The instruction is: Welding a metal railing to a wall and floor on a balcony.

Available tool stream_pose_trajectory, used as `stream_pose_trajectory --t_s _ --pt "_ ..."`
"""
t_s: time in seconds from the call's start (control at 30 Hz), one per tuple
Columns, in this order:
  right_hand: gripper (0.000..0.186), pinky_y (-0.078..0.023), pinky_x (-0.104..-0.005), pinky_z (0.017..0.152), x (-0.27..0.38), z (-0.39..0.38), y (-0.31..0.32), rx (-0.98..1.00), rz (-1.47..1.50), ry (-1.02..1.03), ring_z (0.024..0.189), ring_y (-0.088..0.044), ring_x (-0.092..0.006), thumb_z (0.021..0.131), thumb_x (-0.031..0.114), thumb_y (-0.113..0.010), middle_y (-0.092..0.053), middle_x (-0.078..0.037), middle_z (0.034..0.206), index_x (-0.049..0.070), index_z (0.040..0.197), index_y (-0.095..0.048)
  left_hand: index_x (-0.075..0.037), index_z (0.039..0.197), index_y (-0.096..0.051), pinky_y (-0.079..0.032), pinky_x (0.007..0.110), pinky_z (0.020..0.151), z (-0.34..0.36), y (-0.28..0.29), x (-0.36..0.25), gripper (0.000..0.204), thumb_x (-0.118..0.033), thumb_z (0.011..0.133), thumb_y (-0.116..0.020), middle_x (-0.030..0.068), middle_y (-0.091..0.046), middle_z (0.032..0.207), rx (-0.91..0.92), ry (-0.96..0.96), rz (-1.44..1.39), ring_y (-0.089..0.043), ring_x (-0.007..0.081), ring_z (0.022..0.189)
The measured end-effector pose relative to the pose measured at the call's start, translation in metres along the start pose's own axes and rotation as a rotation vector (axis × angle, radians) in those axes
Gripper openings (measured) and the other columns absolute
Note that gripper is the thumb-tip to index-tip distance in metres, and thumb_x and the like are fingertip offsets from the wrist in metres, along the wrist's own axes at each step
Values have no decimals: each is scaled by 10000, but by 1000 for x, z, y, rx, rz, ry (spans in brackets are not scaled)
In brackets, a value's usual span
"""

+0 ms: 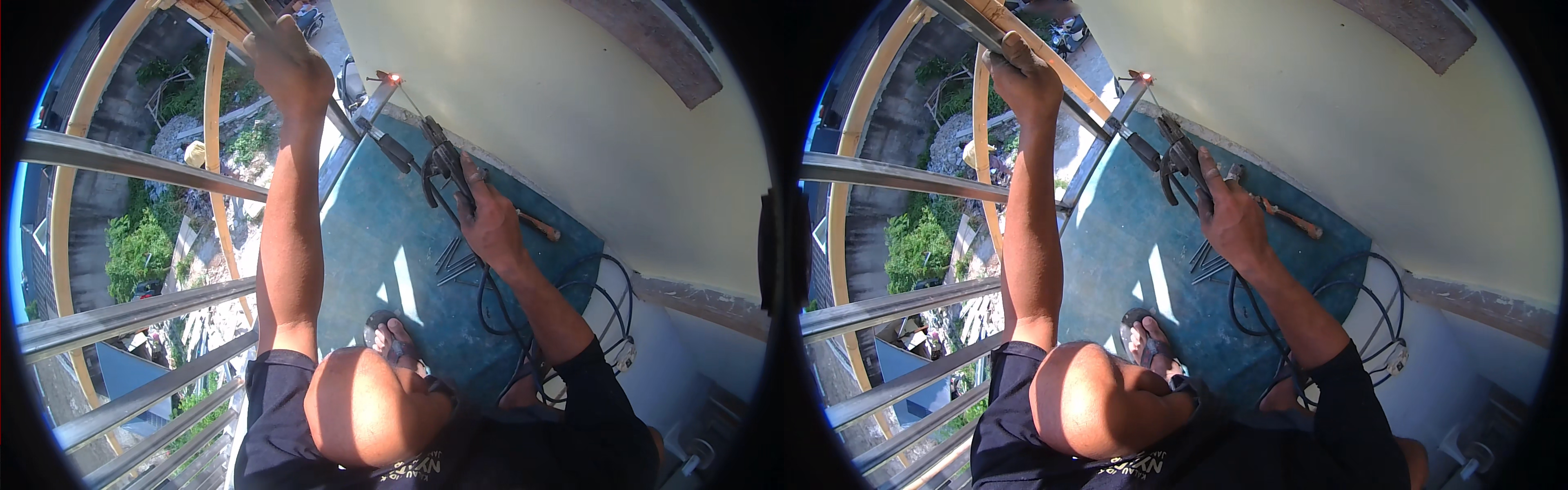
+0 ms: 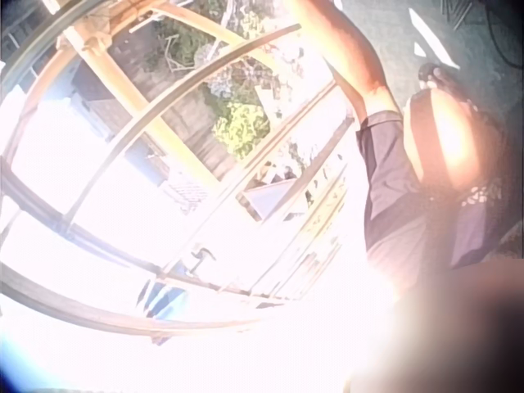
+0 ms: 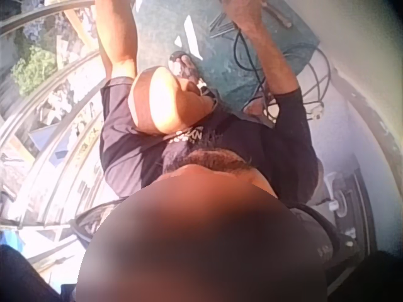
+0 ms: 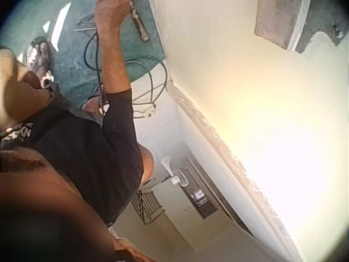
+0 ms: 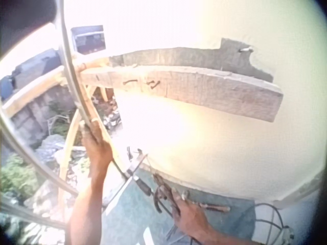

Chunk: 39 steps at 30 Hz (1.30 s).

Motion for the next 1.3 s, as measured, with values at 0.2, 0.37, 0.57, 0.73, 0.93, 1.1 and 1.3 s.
stream_pose_trajectory --t_s 0.2,0.37,0.57,0.73,0.93,1.1,1.3 --pt "723 -530 -482 718 3 -1 2 99 -44 -98 861 -646 -453 878 52 -642 -644 -259 1006 153 1515 -315 -94 1007 -588 -466 465 713 3 0 -2 179 -142 1011 -415 202 -487 1002 -22 -21 2 -558 405 862" --pt "712 -531 -481 738 2 2 1 94 -17 -146 896 -641 -458 876 48 -636 -637 -272 1054 146 1509 -324 47 884 -526 -403 445 704 3 0 -3 526 -434 1046 -389 195 -500 857 -92 41 -110 -499 343 738" --pt "690 -532 -483 734 2 6 2 109 -13 -150 891 -643 -456 881 59 -636 -644 -268 1049 135 1500 -340 42 877 -519 -396 433 693 2 -1 1 515 -432 1043 -399 184 -486 840 -92 9 -113 -490 328 727" --pt "684 -536 -478 730 3 8 2 115 -44 -146 884 -647 -451 884 71 -639 -648 -264 1043 135 1498 -345 46 916 -503 -405 429 687 2 -3 8 513 -444 1037 -410 182 -484 835 -78 77 -118 -492 325 712" --pt "686 -537 -473 733 3 8 1 108 -46 -142 891 -651 -446 884 77 -642 -648 -264 1057 137 1499 -343 43 941 -479 -415 416 653 2 -4 7 516 -462 1030 -420 171 -498 805 -87 84 -159 -498 311 676" --pt "684 -538 -469 742 2 9 0 101 -30 -134 907 -651 -445 888 73 -640 -647 -264 1072 137 1499 -341 37 938 -475 -417 409 640 2 -3 4 517 -468 1029 -418 157 -503 776 -119 48 -151 -500 295 659" --pt "678 -538 -467 743 3 9 0 105 -27 -140 917 -650 -446 891 73 -639 -645 -265 1079 141 1498 -343 36 940 -473 -418 405 643 1 -3 8 516 -469 1029 -418 160 -500 789 -57 139 -129 -503 303 665"
Point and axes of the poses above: each hand's wrist, its own z-axis towards the middle knuckle, its own y-axis out of the back of the hand, x = y × z, the point moved 2 cm from there along z, towards the middle knuckle
